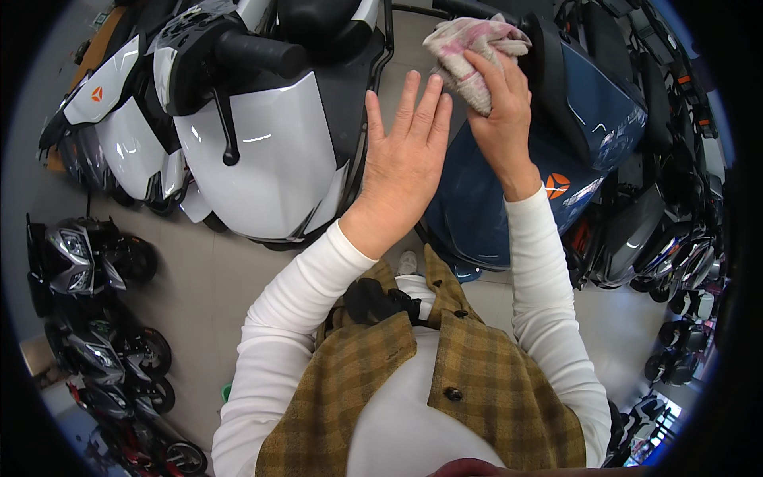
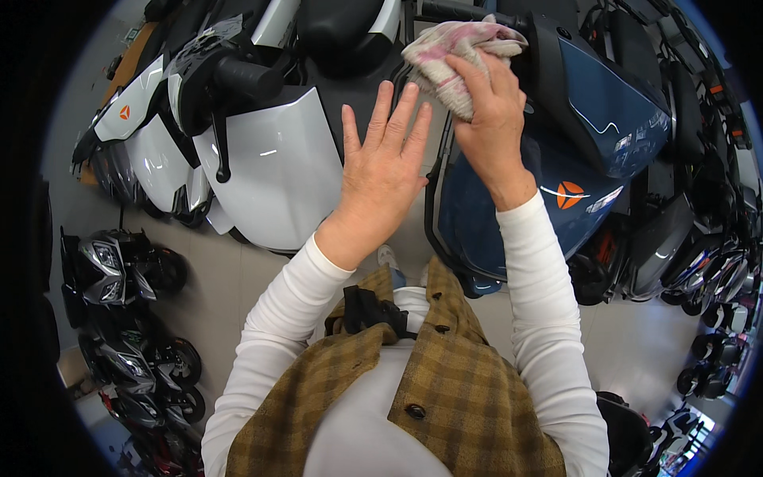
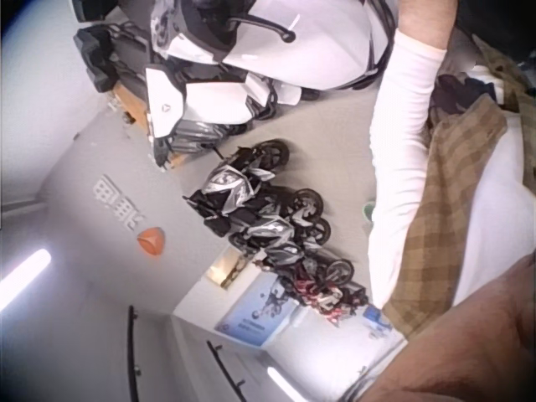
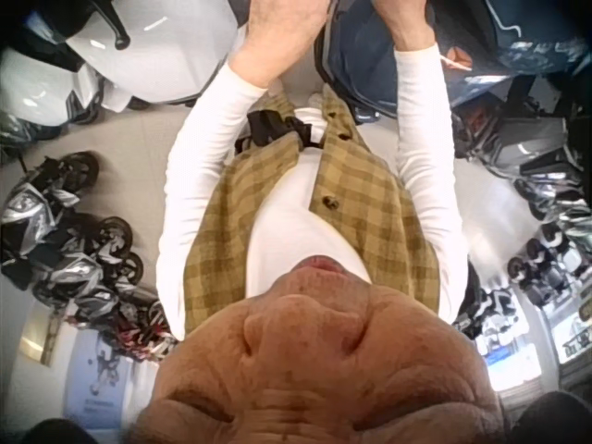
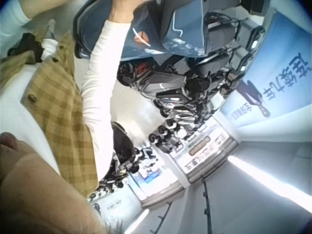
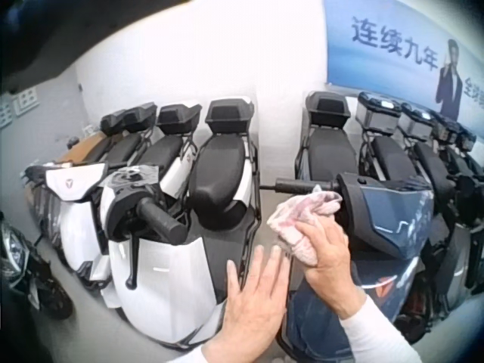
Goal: The person wipes the front fairings and handlebars of two scooters using a cloth. They first clean a blue scooter, then move to a white scooter, wiping the body panels and handlebars in a showroom setting.
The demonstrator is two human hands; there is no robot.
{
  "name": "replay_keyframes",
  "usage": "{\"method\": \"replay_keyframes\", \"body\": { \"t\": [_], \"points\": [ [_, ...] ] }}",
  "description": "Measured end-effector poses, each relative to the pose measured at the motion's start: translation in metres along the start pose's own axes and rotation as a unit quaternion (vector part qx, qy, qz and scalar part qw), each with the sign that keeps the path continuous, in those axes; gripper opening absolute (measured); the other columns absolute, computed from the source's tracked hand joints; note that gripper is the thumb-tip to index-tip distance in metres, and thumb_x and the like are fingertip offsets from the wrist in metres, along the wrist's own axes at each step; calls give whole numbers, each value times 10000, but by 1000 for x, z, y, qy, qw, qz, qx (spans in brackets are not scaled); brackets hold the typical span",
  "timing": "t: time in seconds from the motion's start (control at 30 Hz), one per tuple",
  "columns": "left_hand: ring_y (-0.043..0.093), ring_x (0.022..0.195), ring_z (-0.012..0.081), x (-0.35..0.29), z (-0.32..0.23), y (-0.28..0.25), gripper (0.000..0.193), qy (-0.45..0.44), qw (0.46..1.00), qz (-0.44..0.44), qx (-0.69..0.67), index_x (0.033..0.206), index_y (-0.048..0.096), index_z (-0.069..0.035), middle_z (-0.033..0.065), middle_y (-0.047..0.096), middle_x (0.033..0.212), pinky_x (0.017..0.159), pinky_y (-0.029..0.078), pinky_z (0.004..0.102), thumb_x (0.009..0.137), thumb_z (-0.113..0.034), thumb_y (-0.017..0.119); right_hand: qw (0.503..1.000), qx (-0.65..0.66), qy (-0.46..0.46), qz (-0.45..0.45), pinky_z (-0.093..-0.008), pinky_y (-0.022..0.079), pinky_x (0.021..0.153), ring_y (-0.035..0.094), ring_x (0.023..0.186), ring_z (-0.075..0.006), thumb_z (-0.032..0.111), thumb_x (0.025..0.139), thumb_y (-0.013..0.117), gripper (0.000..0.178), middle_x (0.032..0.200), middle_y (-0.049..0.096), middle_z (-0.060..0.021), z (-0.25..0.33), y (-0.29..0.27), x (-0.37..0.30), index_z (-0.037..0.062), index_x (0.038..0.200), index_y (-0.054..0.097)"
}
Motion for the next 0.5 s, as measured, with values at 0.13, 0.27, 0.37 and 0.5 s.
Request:
{"method": "replay_keyframes", "body": {
  "t": [0.13,0.27,0.37,0.5],
  "points": [
    [236,1553,403,-8,-14,5,988,3,998,23,53,1506,443,47,176,298,1645,1151,261,731,677,-218,910,989,121,66,56,-430,467,987,601,1176,-361,-76,710,693,644,1272,651,-119,7,-16,-26,150,1312,666],
    [248,1542,419,-20,-31,10,1008,-31,998,52,29,1512,422,40,195,295,1642,1141,274,728,670,-213,916,975,188,98,64,-432,475,985,605,1153,-374,-91,703,644,660,1239,655,-147,11,-20,-52,120,1328,649],
    [250,1523,474,-38,-41,15,1035,-84,994,55,-49,1532,348,58,233,282,1638,1136,276,729,690,-168,904,953,255,143,81,-430,482,1015,594,1189,-398,-74,705,616,668,1263,627,-192,23,-13,-76,85,1353,629],
    [268,1493,532,-71,-36,20,872,-211,945,106,-228,1561,268,70,307,293,1611,1196,311,570,825,-38,722,904,343,221,131,-395,471,1042,590,1211,-386,-40,724,595,676,1308,593,-200,55,0,-107,63,1392,597]
  ]
}}
Point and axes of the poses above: each hand's wrist, its own x-axis towards the middle knuckle, its own y-axis out of the palm, z = x × y, the point moved 1 cm from there along x, towards the middle knuckle
